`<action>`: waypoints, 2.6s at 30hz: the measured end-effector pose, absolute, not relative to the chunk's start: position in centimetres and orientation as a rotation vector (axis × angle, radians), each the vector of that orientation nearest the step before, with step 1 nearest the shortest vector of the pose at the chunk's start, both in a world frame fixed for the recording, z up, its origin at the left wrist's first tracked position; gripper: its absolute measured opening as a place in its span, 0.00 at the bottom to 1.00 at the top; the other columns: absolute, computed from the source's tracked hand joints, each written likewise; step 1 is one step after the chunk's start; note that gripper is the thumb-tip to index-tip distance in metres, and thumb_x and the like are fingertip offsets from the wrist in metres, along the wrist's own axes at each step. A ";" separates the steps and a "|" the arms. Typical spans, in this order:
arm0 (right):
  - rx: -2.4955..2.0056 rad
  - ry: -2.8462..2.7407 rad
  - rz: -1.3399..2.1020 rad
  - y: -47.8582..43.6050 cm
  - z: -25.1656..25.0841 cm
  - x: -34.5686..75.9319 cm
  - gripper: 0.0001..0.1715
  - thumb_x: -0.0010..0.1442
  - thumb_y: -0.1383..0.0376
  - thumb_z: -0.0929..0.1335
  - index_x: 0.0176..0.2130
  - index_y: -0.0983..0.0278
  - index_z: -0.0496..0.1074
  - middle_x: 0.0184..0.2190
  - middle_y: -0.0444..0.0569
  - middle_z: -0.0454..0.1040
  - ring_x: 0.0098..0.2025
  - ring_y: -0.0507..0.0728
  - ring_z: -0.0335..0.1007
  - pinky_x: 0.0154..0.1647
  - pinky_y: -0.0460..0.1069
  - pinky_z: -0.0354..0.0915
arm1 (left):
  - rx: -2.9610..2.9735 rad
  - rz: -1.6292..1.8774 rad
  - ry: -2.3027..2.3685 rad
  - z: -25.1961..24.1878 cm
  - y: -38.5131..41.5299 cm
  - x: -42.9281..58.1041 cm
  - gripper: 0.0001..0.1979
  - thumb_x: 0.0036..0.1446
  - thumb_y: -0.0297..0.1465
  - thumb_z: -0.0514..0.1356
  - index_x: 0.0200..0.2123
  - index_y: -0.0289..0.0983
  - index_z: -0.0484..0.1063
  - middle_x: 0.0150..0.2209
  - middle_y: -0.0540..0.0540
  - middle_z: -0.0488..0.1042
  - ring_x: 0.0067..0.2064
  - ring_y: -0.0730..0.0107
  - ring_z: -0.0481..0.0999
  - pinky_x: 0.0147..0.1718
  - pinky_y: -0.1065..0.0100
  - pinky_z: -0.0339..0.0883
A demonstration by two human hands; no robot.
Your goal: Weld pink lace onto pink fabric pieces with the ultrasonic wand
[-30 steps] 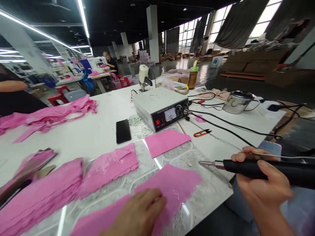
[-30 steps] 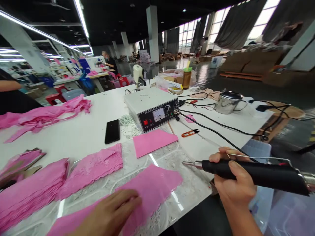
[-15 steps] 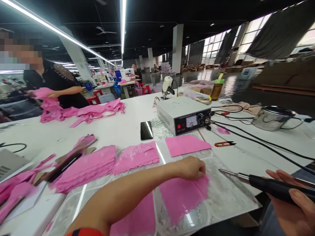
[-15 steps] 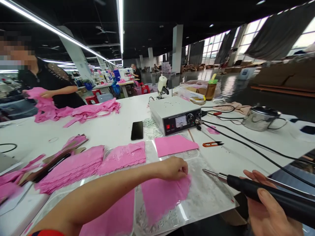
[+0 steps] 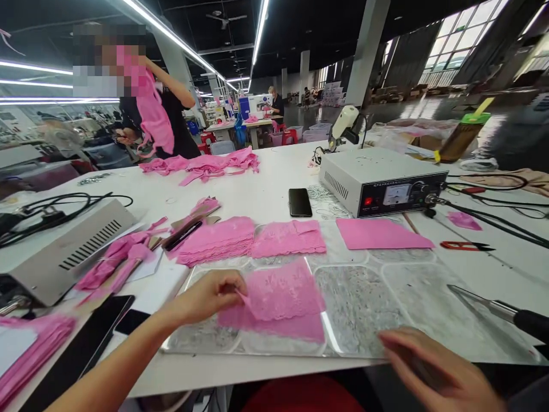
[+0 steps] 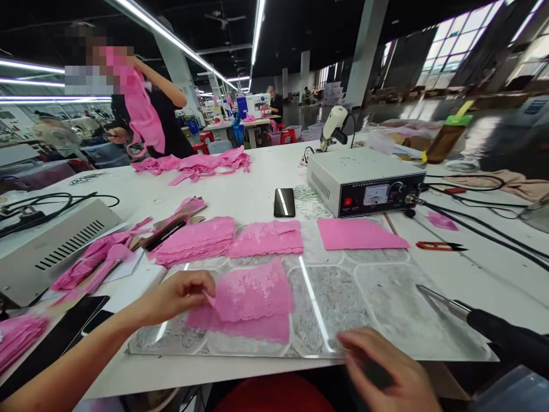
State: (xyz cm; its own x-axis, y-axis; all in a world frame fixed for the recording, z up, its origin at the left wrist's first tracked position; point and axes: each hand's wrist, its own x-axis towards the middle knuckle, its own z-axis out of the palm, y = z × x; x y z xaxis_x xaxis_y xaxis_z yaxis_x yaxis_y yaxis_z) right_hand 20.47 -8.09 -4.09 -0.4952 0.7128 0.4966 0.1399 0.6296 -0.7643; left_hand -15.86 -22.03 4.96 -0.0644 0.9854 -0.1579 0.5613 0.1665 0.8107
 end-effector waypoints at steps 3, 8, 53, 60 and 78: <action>-0.397 -2.227 0.696 -7.7 -2.7 16.1 0.10 0.59 0.65 0.70 0.42 0.55 0.77 0.35 0.47 0.80 0.35 0.57 0.79 0.33 0.47 0.76 | 1.489 0.768 1.747 3.0 -24.2 -16.0 0.05 0.53 0.27 0.56 0.32 0.35 0.72 0.31 0.50 0.73 0.30 0.74 0.70 0.29 0.74 0.63; -0.264 -2.484 0.623 -5.5 -1.8 12.2 0.14 0.62 0.68 0.65 0.46 0.58 0.75 0.38 0.50 0.78 0.36 0.56 0.77 0.34 0.49 0.74 | 1.510 0.828 1.756 2.4 -24.5 -16.3 0.05 0.54 0.31 0.58 0.33 0.36 0.72 0.35 0.48 0.74 0.35 0.72 0.72 0.36 0.72 0.65; -0.354 -2.771 0.366 -7.0 -1.0 5.7 0.10 0.59 0.71 0.62 0.30 0.63 0.71 0.31 0.51 0.74 0.33 0.58 0.69 0.33 0.51 0.63 | 1.493 1.111 1.902 4.4 -20.8 -15.7 0.05 0.54 0.32 0.63 0.30 0.36 0.77 0.37 0.47 0.73 0.34 0.72 0.69 0.32 0.72 0.63; -0.332 -2.740 0.459 -5.5 -0.7 9.0 0.08 0.63 0.65 0.63 0.35 0.62 0.72 0.34 0.50 0.75 0.34 0.55 0.71 0.36 0.50 0.67 | 1.325 1.077 1.784 1.9 -22.6 -17.3 0.11 0.62 0.36 0.63 0.35 0.33 0.73 0.28 0.52 0.72 0.27 0.75 0.72 0.29 0.69 0.69; 0.103 -2.447 0.123 -5.7 -0.7 11.5 0.11 0.64 0.73 0.63 0.40 0.62 0.74 0.33 0.50 0.77 0.34 0.55 0.72 0.35 0.49 0.68 | 1.649 1.026 1.635 1.6 -22.9 -18.7 0.05 0.57 0.33 0.62 0.33 0.37 0.75 0.51 0.41 0.76 0.51 0.60 0.76 0.48 0.63 0.70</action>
